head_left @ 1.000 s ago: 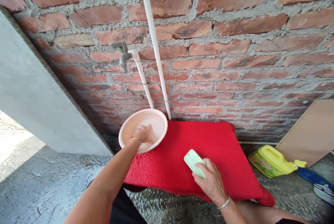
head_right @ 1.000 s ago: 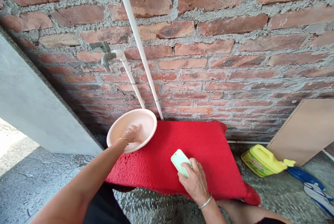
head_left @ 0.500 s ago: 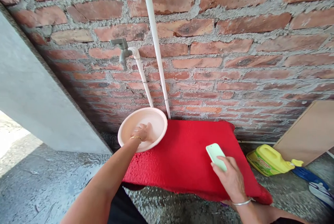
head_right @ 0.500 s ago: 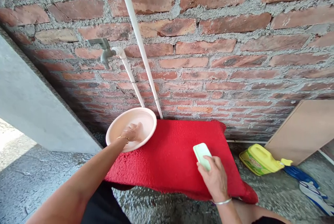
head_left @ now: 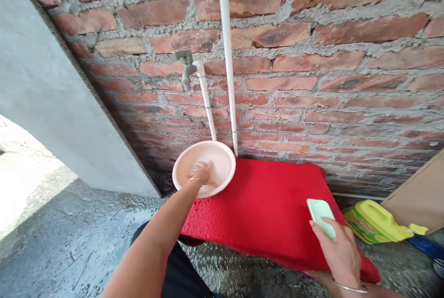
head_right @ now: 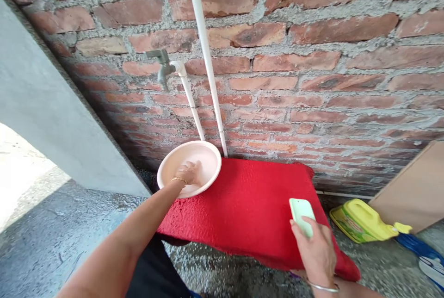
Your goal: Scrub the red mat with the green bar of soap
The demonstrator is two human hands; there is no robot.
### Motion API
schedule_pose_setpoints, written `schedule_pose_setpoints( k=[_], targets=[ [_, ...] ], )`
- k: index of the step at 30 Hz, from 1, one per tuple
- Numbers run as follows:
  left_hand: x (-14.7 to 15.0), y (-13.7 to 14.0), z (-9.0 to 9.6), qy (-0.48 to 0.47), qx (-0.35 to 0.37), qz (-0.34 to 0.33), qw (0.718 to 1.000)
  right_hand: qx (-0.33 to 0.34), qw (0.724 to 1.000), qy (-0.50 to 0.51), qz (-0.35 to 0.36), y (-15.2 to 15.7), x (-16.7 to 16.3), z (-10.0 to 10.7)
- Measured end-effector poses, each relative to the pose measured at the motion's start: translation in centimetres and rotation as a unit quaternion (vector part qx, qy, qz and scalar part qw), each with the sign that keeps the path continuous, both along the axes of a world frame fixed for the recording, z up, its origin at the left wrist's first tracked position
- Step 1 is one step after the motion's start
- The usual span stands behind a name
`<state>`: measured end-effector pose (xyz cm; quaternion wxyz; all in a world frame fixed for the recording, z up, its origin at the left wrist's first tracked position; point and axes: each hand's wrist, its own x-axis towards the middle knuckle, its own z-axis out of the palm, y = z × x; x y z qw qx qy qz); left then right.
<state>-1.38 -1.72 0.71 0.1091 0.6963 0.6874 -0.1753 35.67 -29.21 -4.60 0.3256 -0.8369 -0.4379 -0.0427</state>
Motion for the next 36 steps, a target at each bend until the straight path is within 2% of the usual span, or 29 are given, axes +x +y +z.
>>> schedule_pose_setpoints(
  k=[2,5,7,9,11,13,17,19,20,22,26,29,30,32,36],
  targets=[
    [0.1,0.1,0.0,0.003,-0.033,0.004,0.999,0.008,0.996,0.011,0.094,1.4,-5.0,0.1],
    [0.3,0.4,-0.2,-0.006,-0.041,0.022,0.999,-0.009,0.961,0.006,0.276,3.7,-14.4,0.3],
    [0.4,0.5,-0.3,-0.013,-0.037,0.022,0.999,-0.035,0.937,-0.025,0.345,4.8,-19.4,0.5],
    [0.5,0.5,-0.3,-0.022,-0.036,0.022,0.999,-0.058,0.926,-0.051,0.369,5.6,-21.6,0.6],
    [0.5,0.5,-0.3,-0.038,-0.033,0.026,0.998,-0.07,0.93,-0.058,0.356,6.0,-20.6,0.4],
    [0.5,0.5,-0.4,-0.056,-0.027,0.029,0.998,-0.073,0.945,-0.039,0.316,6.0,-16.7,0.0],
    [0.5,0.5,-0.5,-0.089,-0.019,0.027,0.995,-0.076,0.985,0.012,0.157,4.4,-6.9,-0.5],
    [0.5,0.6,-0.6,-0.095,-0.02,0.028,0.995,-0.082,0.992,0.006,0.097,3.9,-4.6,-0.2],
    [0.5,0.6,-0.6,-0.093,-0.02,0.03,0.995,-0.085,0.992,0.001,0.091,3.9,-4.5,0.0],
    [0.6,0.5,-0.5,-0.083,-0.022,0.031,0.996,-0.088,0.988,0.002,0.129,4.6,-6.7,0.4],
    [0.5,0.3,-0.1,-0.053,-0.035,0.014,0.998,-0.079,0.952,-0.019,0.297,7.3,-15.6,1.0],
    [0.4,0.1,0.2,-0.034,-0.037,0.003,0.999,-0.097,0.928,-0.056,0.354,8.8,-19.3,1.0],
    [0.4,0.1,0.2,-0.03,-0.037,0.0,0.999,-0.103,0.928,-0.055,0.353,9.1,-19.1,0.9],
    [0.4,0.1,0.2,-0.024,-0.041,-0.002,0.999,-0.108,0.938,-0.041,0.327,9.3,-16.7,0.7],
    [0.5,0.3,-0.1,-0.02,-0.036,0.001,0.999,-0.101,0.977,-0.03,0.186,8.1,-7.7,0.5]
  ],
)
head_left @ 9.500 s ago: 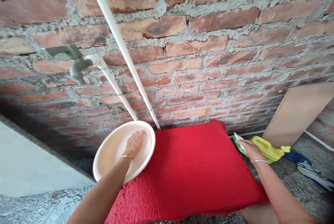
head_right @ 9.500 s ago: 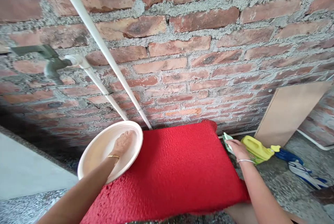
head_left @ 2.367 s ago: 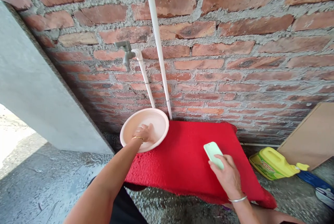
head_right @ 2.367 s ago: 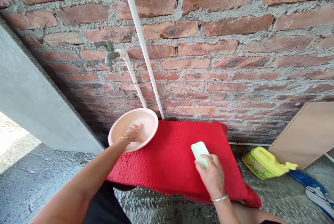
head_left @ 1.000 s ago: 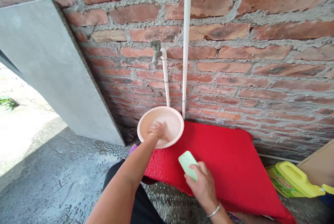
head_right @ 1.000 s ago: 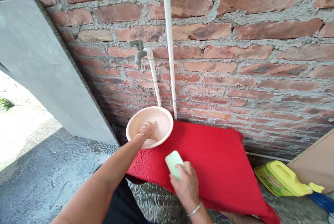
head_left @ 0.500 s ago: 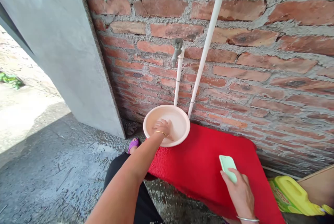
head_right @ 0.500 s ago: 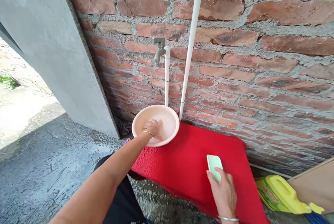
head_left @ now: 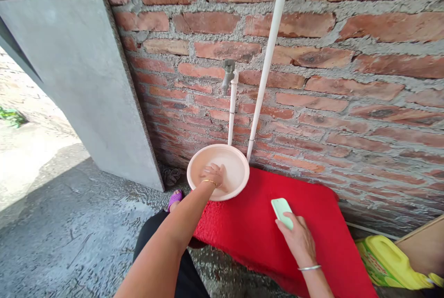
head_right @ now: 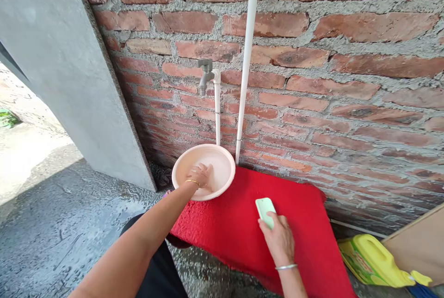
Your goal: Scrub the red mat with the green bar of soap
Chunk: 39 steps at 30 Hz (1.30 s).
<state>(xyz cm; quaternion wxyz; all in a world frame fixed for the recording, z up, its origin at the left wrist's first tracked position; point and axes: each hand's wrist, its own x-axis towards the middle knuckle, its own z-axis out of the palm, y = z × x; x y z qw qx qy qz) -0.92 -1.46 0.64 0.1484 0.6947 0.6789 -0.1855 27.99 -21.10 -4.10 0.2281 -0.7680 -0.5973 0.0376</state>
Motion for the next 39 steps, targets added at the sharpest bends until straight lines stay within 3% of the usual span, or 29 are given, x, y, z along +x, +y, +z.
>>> schedule_pose_setpoints(
  k=[3,5,11,14,17,21,23,25,30,32,34,36,39],
  targets=[
    [0.0,0.1,-0.2,-0.008,0.006,0.006,1.0,0.006,0.994,-0.012,-0.104,-0.9,4.2,0.4],
    [0.0,0.1,-0.4,-0.012,0.01,0.012,1.0,0.003,0.993,-0.016,-0.114,-0.7,3.9,0.6],
    [-0.1,0.1,-0.2,-0.017,0.011,0.019,1.0,0.012,0.996,-0.022,0.09,2.7,-6.9,0.8],
    [-0.1,-0.2,0.2,-0.013,0.009,0.013,1.0,-0.005,0.99,-0.039,0.132,4.1,-9.0,0.9],
    [-0.1,-0.4,0.5,-0.01,0.016,0.002,1.0,-0.029,0.996,-0.032,0.075,4.3,-5.1,1.0],
    [0.0,-0.3,0.4,0.004,0.009,0.005,1.0,-0.078,0.99,0.014,-0.117,3.3,3.8,1.0],
    [-0.1,-0.1,0.0,0.001,0.008,0.006,1.0,-0.074,0.981,0.022,-0.179,3.1,5.9,0.9],
    [-0.2,0.2,-0.4,-0.004,0.008,0.007,1.0,-0.047,0.983,0.023,-0.175,3.3,5.1,0.8],
    [-0.5,0.5,-1.5,0.018,0.015,-0.003,1.0,-0.008,0.999,0.03,0.035,5.6,-4.1,0.6],
    [-0.6,0.5,-1.7,0.029,0.023,-0.01,0.999,-0.01,0.996,0.026,0.08,6.3,-6.4,0.7],
    [-0.7,0.5,-1.9,0.036,0.027,-0.014,0.999,-0.014,0.996,0.027,0.078,6.6,-6.1,0.9],
    [-0.7,0.4,-1.8,0.04,0.028,-0.016,0.999,-0.021,0.998,0.026,0.045,6.3,-3.3,0.9],
    [-0.7,0.3,-1.5,0.042,0.026,-0.019,0.999,-0.041,0.996,0.018,-0.074,5.4,2.7,0.8]
  ],
)
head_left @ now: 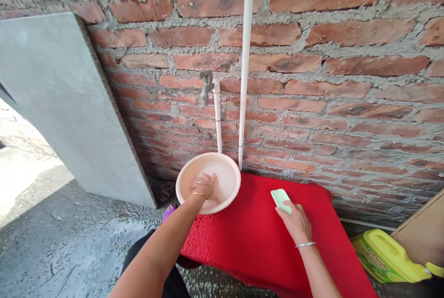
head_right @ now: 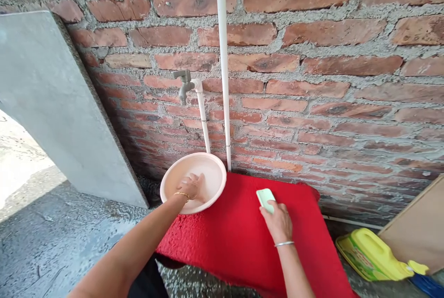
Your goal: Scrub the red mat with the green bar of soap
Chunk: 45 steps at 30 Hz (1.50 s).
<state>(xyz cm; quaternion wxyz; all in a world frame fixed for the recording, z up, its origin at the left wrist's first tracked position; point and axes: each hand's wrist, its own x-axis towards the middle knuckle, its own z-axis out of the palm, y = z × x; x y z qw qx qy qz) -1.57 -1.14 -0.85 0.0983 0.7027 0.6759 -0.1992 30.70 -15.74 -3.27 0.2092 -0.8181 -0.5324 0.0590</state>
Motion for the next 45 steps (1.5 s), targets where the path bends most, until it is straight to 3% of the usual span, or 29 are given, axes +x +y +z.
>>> schedule_pose_setpoints(
  k=[2,4,10,13,17,20,23,25,31,33,36,41,43,45],
  targets=[
    [0.1,0.0,0.2,0.0,-0.008,-0.001,1.0,-0.006,0.996,-0.008,-0.083,-0.4,2.8,0.1],
    [0.1,-0.1,0.4,0.001,-0.015,0.0,1.0,-0.01,0.994,-0.008,-0.107,-0.2,3.1,0.4],
    [0.1,-0.4,0.0,-0.006,0.035,0.005,0.999,-0.026,0.997,0.023,0.074,3.2,-5.9,1.0],
    [-0.1,-0.5,-0.2,-0.013,0.051,0.004,0.999,-0.025,0.992,0.031,0.117,4.3,-8.0,0.9],
    [0.0,-0.4,0.1,-0.016,0.037,0.006,0.999,-0.053,0.996,0.025,0.065,3.4,-3.2,1.2],
    [0.2,-0.5,0.5,-0.013,0.025,0.007,1.0,-0.095,0.994,0.014,-0.049,2.1,2.2,2.1],
    [0.3,-0.6,0.8,-0.015,0.019,0.01,1.0,-0.121,0.984,0.007,-0.134,1.7,4.4,2.8],
    [0.3,-0.6,0.9,-0.016,0.012,0.011,1.0,-0.114,0.986,0.007,-0.118,2.4,3.0,2.8],
    [-0.2,-0.5,0.8,-0.02,0.005,0.0,1.0,-0.067,0.996,0.02,0.055,6.7,-6.6,1.5],
    [-0.3,-0.5,0.8,-0.012,-0.002,-0.008,1.0,-0.064,0.995,0.018,0.079,7.4,-7.4,1.5],
    [-0.2,-0.5,0.7,-0.001,-0.003,-0.016,1.0,-0.083,0.995,0.009,0.054,7.0,-4.4,2.1],
    [-0.1,-0.3,0.4,-0.002,-0.001,-0.002,1.0,-0.128,0.988,-0.009,-0.09,4.8,3.9,3.6],
    [-0.1,-0.3,0.4,-0.004,-0.002,0.001,1.0,-0.128,0.985,-0.011,-0.116,4.5,4.7,3.6],
    [-0.2,-0.3,0.4,-0.004,-0.005,0.001,1.0,-0.113,0.989,-0.008,-0.097,5.0,3.2,3.1]
  ],
)
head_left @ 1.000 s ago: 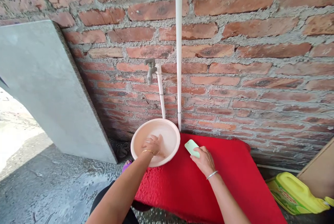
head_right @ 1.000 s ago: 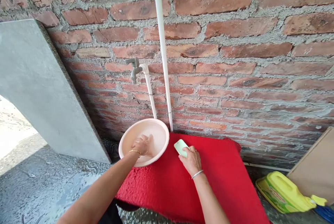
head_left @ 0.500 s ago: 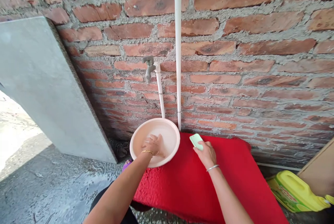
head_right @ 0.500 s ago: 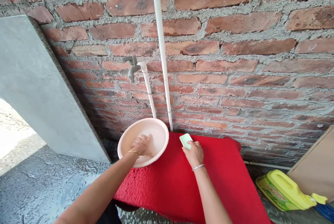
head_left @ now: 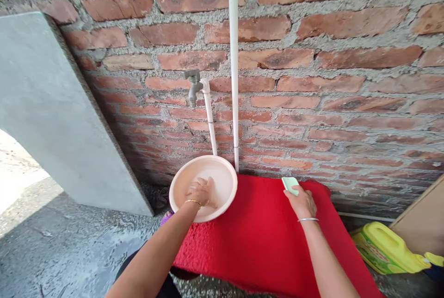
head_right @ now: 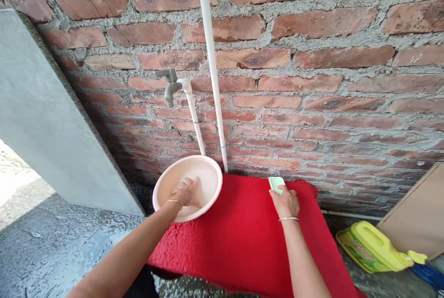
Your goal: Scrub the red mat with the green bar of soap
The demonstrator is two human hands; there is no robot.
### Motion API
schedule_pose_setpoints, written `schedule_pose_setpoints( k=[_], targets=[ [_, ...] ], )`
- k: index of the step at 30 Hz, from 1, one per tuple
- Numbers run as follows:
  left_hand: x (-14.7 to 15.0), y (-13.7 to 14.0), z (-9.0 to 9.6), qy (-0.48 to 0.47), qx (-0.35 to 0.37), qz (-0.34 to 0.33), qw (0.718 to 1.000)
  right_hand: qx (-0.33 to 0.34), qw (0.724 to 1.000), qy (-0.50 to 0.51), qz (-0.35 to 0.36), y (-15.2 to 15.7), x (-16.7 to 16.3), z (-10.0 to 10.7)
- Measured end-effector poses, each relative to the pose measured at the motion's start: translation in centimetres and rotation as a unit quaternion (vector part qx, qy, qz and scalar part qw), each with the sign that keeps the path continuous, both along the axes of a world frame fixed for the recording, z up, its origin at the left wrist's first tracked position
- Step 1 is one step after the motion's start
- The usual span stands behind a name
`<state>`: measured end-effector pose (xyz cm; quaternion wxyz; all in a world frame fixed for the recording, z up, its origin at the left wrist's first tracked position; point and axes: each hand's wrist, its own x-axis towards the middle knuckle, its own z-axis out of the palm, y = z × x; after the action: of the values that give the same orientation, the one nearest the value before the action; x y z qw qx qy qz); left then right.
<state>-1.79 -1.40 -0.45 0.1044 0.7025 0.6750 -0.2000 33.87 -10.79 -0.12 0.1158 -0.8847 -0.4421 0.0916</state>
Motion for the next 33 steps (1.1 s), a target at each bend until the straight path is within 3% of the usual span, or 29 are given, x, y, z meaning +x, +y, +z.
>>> schedule_pose_setpoints(
  k=[5,8,11,17,21,24,30,33],
  targets=[
    [-0.3,-0.1,0.2,0.003,-0.009,-0.008,1.0,0.048,0.986,0.033,0.154,2.6,-8.0,-1.6],
    [-0.3,-0.1,0.1,0.007,-0.002,-0.006,1.0,0.051,0.978,0.04,0.196,3.5,-9.3,-1.7],
    [-0.2,-0.1,-0.1,0.012,0.01,-0.004,1.0,0.029,0.987,0.032,0.157,3.1,-5.9,-1.0],
    [-0.2,0.1,-0.5,0.005,0.02,-0.004,1.0,-0.027,0.999,0.001,-0.03,-1.7,6.0,0.9],
    [-0.2,0.1,-0.3,-0.008,0.014,-0.005,1.0,-0.035,0.992,-0.004,-0.122,-4.7,9.2,1.3],
    [-0.1,-0.1,0.1,-0.025,0.013,-0.001,1.0,-0.006,0.993,0.021,-0.112,-4.8,6.2,1.0],
    [0.1,-0.4,0.8,-0.01,0.005,0.001,1.0,0.041,0.99,0.061,0.124,-1.9,-9.4,-0.8],
    [-0.1,-0.4,0.8,-0.007,0.006,-0.003,1.0,0.056,0.978,0.063,0.191,-1.2,-14.4,-1.5]
  ],
)
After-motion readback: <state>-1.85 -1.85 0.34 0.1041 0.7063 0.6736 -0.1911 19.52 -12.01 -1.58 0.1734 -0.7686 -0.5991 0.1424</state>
